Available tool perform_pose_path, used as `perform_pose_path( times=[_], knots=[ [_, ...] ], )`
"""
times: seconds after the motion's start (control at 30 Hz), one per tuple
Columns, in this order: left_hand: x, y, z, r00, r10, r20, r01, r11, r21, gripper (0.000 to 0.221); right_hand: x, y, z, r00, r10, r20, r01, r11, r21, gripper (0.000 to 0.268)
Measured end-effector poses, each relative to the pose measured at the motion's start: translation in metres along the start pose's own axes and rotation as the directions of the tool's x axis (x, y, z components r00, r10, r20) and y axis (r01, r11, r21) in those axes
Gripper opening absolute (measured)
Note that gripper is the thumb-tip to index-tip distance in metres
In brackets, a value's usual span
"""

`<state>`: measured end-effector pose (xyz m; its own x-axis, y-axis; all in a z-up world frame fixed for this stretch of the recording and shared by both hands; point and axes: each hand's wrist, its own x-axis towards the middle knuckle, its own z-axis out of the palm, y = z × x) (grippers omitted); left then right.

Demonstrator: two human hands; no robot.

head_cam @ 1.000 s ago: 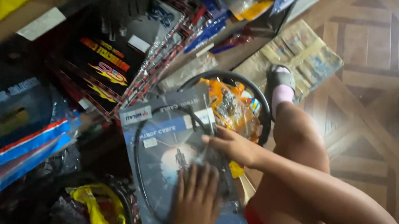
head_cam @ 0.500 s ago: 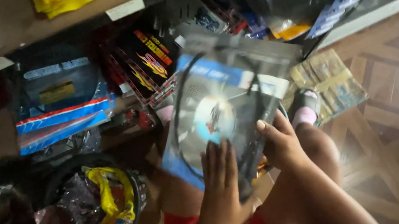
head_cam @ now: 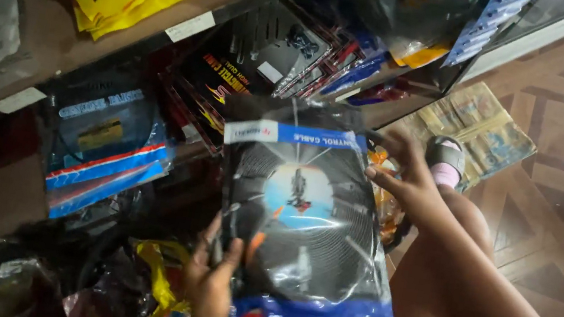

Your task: Wiping down and organizing packaged motorcycle cables on shelves in a parts room.

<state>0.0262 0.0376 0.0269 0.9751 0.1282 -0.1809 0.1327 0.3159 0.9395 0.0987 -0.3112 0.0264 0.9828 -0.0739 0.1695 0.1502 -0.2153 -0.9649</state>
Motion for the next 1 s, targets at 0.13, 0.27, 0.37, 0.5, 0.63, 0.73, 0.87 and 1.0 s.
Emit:
perform_pose_path(
  times=[0.13, 0.27, 0.37, 0.5, 0.63, 0.73, 0.87, 1.0],
  knots=[
    [0.003, -0.016, -0.033, 0.999, -0.051, -0.008, 0.051, 0.999, 0.016, 0.049, -0.007, -0.006, 0.024, 0.846, 0.446, 0.291, -0.533, 0.724, 0.438, 0.066],
    [-0.011, -0.046, -0.078, 0.99, -0.135, -0.043, 0.14, 0.976, 0.166, 0.048, -0.021, 0.001, 0.052, 0.718, 0.545, 0.433, -0.694, 0.516, 0.502, 0.071],
    [-0.033, -0.05, -0.083, 0.997, 0.037, -0.073, 0.012, 0.819, 0.574, 0.052, -0.026, 0.029, 0.057, 0.718, 0.585, 0.378, -0.69, 0.67, 0.275, 0.074],
    [-0.07, -0.065, -0.069, 0.908, 0.366, 0.203, -0.342, 0.37, 0.864, 0.057, -0.034, 0.039, 0.072, 0.692, 0.592, 0.414, -0.685, 0.72, 0.115, 0.063],
    [-0.049, -0.045, -0.033, 0.793, 0.111, 0.599, -0.595, -0.074, 0.801, 0.059, -0.021, 0.036, 0.076, 0.702, 0.515, 0.491, -0.648, 0.749, 0.14, 0.051],
    [-0.006, -0.033, -0.02, 0.808, 0.051, 0.587, -0.587, -0.024, 0.809, 0.067, -0.026, 0.051, 0.078, 0.731, 0.482, 0.483, -0.607, 0.783, 0.136, 0.05],
    [0.069, -0.029, 0.0, 0.795, 0.228, 0.562, -0.591, 0.081, 0.803, 0.07, -0.021, 0.052, 0.076, 0.753, 0.439, 0.49, -0.571, 0.806, 0.157, 0.052],
    [0.132, -0.037, 0.018, 0.756, 0.264, 0.599, -0.631, 0.052, 0.774, 0.072, -0.023, 0.009, 0.082, 0.699, 0.47, 0.539, -0.619, 0.775, 0.128, 0.058]
  ],
)
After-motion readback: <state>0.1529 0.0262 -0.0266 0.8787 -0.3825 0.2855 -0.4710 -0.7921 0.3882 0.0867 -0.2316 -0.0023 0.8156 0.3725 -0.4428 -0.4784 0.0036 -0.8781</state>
